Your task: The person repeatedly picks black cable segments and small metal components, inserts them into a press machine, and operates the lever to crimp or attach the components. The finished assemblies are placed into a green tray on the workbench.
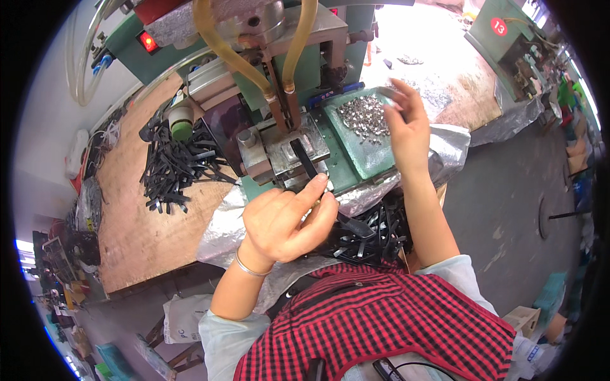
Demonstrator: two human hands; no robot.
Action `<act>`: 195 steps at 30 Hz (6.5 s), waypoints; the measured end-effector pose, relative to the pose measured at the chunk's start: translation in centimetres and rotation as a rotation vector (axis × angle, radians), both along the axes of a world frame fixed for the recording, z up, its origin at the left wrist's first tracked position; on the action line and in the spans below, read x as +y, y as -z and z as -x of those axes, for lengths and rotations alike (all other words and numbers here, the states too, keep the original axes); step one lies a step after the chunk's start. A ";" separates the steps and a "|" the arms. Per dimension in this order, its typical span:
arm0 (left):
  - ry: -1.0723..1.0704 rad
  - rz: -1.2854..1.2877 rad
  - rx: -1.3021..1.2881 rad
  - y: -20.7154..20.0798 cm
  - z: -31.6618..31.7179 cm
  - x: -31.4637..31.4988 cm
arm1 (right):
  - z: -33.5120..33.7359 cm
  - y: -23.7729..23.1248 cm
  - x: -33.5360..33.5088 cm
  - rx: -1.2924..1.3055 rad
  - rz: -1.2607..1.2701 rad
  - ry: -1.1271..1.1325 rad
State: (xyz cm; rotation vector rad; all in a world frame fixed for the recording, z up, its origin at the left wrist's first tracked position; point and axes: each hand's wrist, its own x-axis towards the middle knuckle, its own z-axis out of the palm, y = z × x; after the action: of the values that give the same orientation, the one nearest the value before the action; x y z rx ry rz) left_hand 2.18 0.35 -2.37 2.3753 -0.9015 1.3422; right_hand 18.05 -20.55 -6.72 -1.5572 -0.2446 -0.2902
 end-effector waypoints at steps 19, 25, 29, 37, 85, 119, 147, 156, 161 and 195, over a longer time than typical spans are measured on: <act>-0.245 0.149 0.254 1.3 10.6 1.1 | 2.2 5.1 -0.9 -0.376 0.765 0.142; -0.729 0.508 -0.223 -1.9 11.1 6.6 | 2.1 4.4 -0.5 -0.173 0.455 0.069; -0.696 -0.002 0.295 2.2 4.3 13.5 | 2.3 3.8 0.9 -0.185 0.360 0.041; -0.694 -0.038 0.485 10.0 1.7 16.0 | 4.6 4.5 -4.3 -0.286 0.591 0.255; -0.024 0.019 -0.009 1.2 -0.6 0.4 | 1.1 4.6 -2.5 -0.140 0.591 0.074; -1.230 0.293 0.625 13.5 -0.8 18.2 | 1.7 4.9 -1.5 -0.294 0.963 0.262; -0.149 0.556 -0.016 -0.6 4.0 2.7 | 9.1 -6.3 7.4 0.060 -0.182 -0.437; -0.089 0.086 -0.025 1.6 -0.5 0.0 | 1.9 -1.6 1.3 -0.045 0.076 -0.085; -0.042 0.104 -0.085 2.4 -1.5 0.1 | -0.3 5.0 -3.3 -0.111 0.312 0.138; -0.823 0.497 0.150 11.3 -0.7 22.2 | 4.7 5.2 -5.2 -0.092 0.428 0.233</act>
State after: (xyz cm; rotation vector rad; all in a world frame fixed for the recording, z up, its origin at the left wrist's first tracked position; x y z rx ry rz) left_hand 2.90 22.55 -13.64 2.4338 0.4856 1.3690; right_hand 13.34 -25.76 -11.88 -2.0035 -0.2052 -0.5180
